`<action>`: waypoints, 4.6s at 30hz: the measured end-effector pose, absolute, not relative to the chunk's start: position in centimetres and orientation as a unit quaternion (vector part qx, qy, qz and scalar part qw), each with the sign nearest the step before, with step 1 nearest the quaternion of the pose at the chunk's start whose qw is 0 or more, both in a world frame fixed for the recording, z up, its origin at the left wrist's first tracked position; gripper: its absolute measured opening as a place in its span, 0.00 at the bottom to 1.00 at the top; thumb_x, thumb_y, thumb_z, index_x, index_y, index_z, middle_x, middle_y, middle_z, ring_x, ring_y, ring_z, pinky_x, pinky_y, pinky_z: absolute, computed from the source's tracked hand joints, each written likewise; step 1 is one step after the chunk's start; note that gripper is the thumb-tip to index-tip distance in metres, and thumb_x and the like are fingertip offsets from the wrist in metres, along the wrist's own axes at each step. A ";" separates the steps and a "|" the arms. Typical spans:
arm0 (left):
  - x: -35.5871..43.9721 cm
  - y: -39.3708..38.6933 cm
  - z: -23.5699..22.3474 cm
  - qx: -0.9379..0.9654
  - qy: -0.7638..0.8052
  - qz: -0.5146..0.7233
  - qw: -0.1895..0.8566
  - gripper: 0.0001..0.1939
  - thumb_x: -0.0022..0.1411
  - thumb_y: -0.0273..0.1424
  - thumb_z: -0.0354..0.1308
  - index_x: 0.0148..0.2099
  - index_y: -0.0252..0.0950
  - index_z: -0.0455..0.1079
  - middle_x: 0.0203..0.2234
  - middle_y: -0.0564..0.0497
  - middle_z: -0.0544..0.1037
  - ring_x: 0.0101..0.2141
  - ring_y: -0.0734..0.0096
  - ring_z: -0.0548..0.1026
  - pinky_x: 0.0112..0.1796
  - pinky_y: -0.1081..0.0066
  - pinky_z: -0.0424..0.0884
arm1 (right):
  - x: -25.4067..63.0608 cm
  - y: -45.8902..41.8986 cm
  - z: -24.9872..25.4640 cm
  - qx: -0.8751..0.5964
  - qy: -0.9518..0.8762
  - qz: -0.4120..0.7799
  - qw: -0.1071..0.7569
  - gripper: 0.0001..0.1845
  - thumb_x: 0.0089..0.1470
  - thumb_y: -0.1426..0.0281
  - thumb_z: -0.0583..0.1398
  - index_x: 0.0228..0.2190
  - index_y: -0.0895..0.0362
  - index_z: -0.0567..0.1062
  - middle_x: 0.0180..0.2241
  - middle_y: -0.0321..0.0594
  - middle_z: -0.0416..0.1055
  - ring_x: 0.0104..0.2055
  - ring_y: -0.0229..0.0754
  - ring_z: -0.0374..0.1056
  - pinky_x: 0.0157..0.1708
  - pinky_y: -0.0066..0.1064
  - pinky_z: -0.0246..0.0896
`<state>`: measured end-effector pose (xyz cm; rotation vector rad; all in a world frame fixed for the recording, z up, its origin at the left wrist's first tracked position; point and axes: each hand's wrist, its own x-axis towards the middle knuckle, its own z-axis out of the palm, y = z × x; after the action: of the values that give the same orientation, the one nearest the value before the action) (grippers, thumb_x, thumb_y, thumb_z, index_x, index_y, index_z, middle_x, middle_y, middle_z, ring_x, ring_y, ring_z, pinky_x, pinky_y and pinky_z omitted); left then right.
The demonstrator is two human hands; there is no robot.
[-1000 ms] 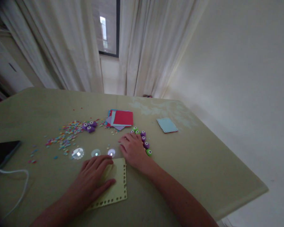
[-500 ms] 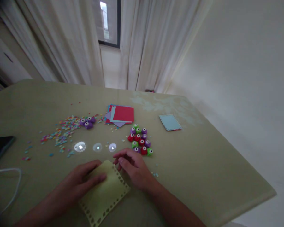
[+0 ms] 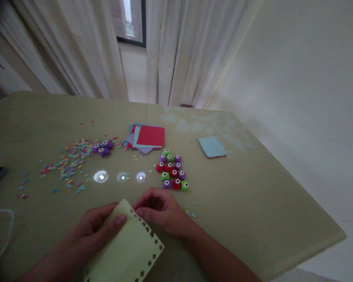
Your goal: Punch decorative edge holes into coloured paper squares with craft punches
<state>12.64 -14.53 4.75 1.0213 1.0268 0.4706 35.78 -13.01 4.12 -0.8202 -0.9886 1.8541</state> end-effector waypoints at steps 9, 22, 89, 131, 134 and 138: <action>12.7 -14.8 4.8 0.468 0.458 0.214 0.725 0.28 0.65 0.55 0.68 0.52 0.36 0.82 0.34 0.44 0.85 0.32 0.61 0.80 0.30 0.71 0.74 | 35.8 -13.2 4.3 -0.356 -0.415 0.732 0.406 0.14 0.56 0.63 0.77 0.36 0.58 0.83 0.31 0.35 0.79 0.30 0.33 0.72 0.32 0.24 0.66; 12.7 -15.2 5.0 0.453 0.467 0.193 0.734 0.33 0.66 0.58 0.66 0.58 0.36 0.80 0.39 0.43 0.86 0.35 0.58 0.82 0.33 0.69 0.77 | 36.5 -13.0 4.7 -0.354 -0.415 0.743 0.387 0.15 0.57 0.61 0.76 0.38 0.58 0.84 0.31 0.35 0.79 0.31 0.35 0.72 0.33 0.25 0.66; 12.7 -15.6 5.1 0.584 0.475 0.196 0.628 0.20 0.74 0.50 0.59 0.49 0.43 0.84 0.34 0.50 0.85 0.34 0.61 0.79 0.32 0.71 0.73 | 36.9 -12.9 4.7 -0.334 -0.478 0.748 0.316 0.20 0.58 0.54 0.73 0.32 0.58 0.78 0.29 0.34 0.69 0.29 0.35 0.61 0.31 0.26 0.57; 11.8 -14.7 4.8 0.737 0.455 0.151 0.476 0.18 0.77 0.50 0.55 0.52 0.46 0.80 0.42 0.53 0.86 0.43 0.62 0.83 0.44 0.67 0.76 | 37.0 -11.9 6.4 -0.521 -0.677 0.412 0.316 0.08 0.62 0.65 0.67 0.33 0.57 0.83 0.26 0.34 0.72 0.25 0.36 0.61 0.25 0.28 0.53; 11.9 -14.4 3.5 0.806 0.443 0.146 0.364 0.14 0.77 0.41 0.56 0.59 0.46 0.76 0.42 0.52 0.87 0.39 0.61 0.84 0.42 0.65 0.76 | 35.9 -10.8 7.0 -0.504 -0.718 0.310 0.365 0.06 0.63 0.68 0.68 0.33 0.56 0.83 0.28 0.36 0.76 0.27 0.38 0.66 0.29 0.29 0.60; 12.3 -14.0 2.0 0.881 0.414 0.196 0.119 0.18 0.74 0.31 0.60 0.63 0.43 0.72 0.48 0.46 0.85 0.46 0.51 0.82 0.47 0.55 0.75 | 33.7 -7.6 8.3 -0.411 -0.816 0.248 0.322 0.10 0.71 0.74 0.61 0.42 0.56 0.85 0.40 0.43 0.83 0.41 0.42 0.76 0.43 0.32 0.68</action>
<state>12.26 -14.00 2.05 2.5759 1.2105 0.5728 33.67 -7.56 8.27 -1.0789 -2.1436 0.6519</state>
